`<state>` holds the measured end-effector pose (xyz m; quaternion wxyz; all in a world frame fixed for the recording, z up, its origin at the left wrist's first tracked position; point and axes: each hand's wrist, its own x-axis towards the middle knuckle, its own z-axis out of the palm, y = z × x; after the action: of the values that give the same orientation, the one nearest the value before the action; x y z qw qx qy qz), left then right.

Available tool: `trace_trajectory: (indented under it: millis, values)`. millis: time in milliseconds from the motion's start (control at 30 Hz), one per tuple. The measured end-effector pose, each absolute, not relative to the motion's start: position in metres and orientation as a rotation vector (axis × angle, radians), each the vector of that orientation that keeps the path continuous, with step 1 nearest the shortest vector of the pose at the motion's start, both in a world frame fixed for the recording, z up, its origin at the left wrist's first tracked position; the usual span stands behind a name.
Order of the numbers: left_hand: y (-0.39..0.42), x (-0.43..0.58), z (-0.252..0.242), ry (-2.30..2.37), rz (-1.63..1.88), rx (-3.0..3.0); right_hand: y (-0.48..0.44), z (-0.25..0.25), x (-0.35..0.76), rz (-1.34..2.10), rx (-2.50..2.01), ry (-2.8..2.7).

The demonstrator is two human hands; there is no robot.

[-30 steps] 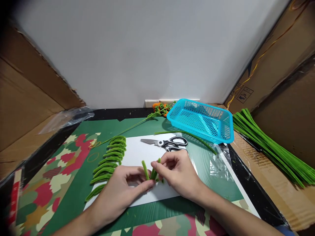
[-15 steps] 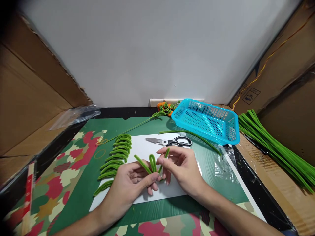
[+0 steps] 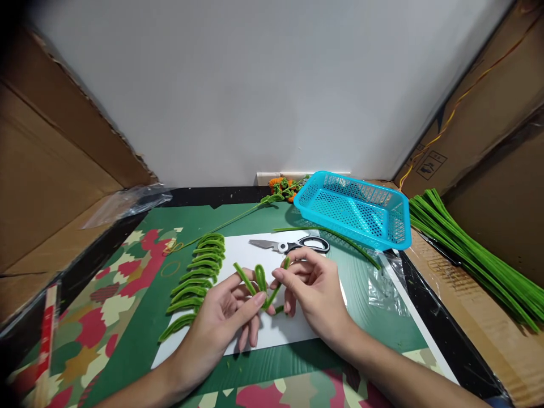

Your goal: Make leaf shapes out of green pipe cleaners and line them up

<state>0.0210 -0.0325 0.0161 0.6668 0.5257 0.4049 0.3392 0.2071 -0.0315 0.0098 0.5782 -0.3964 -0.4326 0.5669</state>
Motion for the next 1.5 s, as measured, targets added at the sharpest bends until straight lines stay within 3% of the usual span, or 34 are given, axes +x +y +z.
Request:
trace_trajectory:
  millis: [200, 600, 1033, 1300, 1500]
  values:
    - [-0.037, 0.02, 0.014, 0.932, 0.733, 1.229, -0.039, 0.008, 0.207, 1.153, -1.03, -1.212]
    - [-0.034, 0.022, 0.011, 0.912, 0.725, 1.208, -0.035, 0.006, 0.209, 1.227, -1.1, -1.458]
    - [-0.034, 0.021, 0.016, 0.996, 0.688, 1.247, -0.036, 0.015, 0.211, 0.953, -1.085, -1.774]
    - [-0.031, 0.022, 0.014, 0.994, 0.686, 1.26, -0.031, 0.003, 0.21, 1.266, -1.064, -1.359]
    - [-0.033, 0.022, 0.014, 0.978, 0.717, 1.189, -0.032, 0.009, 0.21, 1.294, -1.004, -1.327]
